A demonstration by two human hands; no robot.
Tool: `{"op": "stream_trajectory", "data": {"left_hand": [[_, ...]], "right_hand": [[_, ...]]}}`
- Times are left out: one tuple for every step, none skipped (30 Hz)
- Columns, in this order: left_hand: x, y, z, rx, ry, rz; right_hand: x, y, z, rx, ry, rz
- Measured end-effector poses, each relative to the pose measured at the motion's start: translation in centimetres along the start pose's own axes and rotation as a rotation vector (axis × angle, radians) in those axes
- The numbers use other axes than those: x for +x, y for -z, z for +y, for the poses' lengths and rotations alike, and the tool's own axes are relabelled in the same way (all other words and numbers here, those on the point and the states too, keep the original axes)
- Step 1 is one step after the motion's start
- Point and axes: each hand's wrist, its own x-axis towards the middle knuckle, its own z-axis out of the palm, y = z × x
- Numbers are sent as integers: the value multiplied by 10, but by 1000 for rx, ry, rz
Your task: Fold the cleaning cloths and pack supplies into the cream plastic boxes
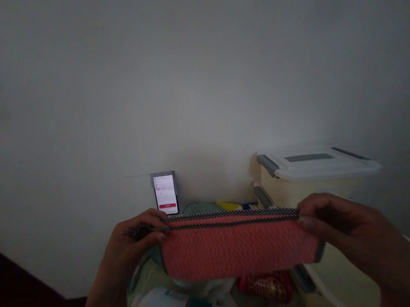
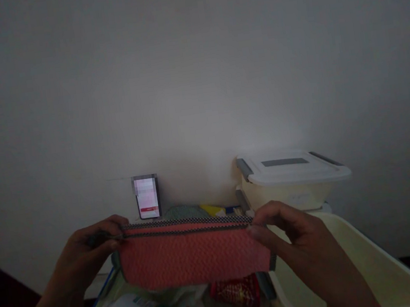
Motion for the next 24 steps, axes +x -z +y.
{"op": "stream_trajectory", "data": {"left_hand": [[0, 0, -1, -30, -15, 36], [0, -1, -2, -58, -32, 80], [0, -3, -2, -79, -47, 126], [0, -4, -2, -93, -56, 171], [1, -6, -2, -97, -54, 208], [1, -8, -2, -94, -43, 238], [1, -10, -2, -86, -28, 262], [1, -11, -2, -79, -11, 285], [1, -13, -2, -74, 6, 305], [2, -14, -2, -74, 17, 324], [2, -15, -2, -77, 23, 341], [2, -16, -1, -83, 29, 354], [3, -17, -1, -87, 36, 359], [3, -18, 0, -88, 45, 358], [3, -18, 0, -84, 54, 353], [2, -18, 1, -75, 65, 344], [2, -19, 3, -57, 76, 336], [0, -19, 4, -32, 85, 326], [-2, -20, 6, -4, 89, 311], [-4, -21, 8, 23, 88, 284], [-7, -24, 11, 45, 84, 252], [-10, -27, 14, 61, 74, 216], [-13, -31, 17, 71, 58, 170], [-16, -36, 19, 82, 33, 134]], "right_hand": [[0, 0, 0, -6, 11, 19], [0, -1, 1, -7, 17, 40], [0, -2, 2, 3, 19, 63], [0, -3, 2, 21, 12, 84], [-1, -4, 3, 36, 2, 101], [-1, -5, 3, 41, -10, 113], [-1, -6, 3, 26, -19, 111], [-1, -7, 1, -6, -17, 94], [-1, -8, 0, -49, -6, 67], [-1, -8, -2, -94, 13, 39], [-1, -9, -4, -133, 35, 19], [-1, -9, -5, -165, 52, 3], [-1, -9, -6, -190, 62, -7], [-1, -10, -6, -212, 62, -13], [-1, -10, -6, -234, 57, -23], [-2, -10, -4, -254, 56, -43], [-3, -11, -3, -271, 61, -75], [-4, -11, -2, -284, 72, -118], [-5, -12, -1, -293, 86, -164], [-7, -14, 0, -298, 99, -212], [-8, -16, -1, -296, 108, -255], [-10, -19, -3, -286, 112, -289], [-12, -23, -6, -267, 111, -311], [-13, -27, -10, -240, 109, -324]]}}
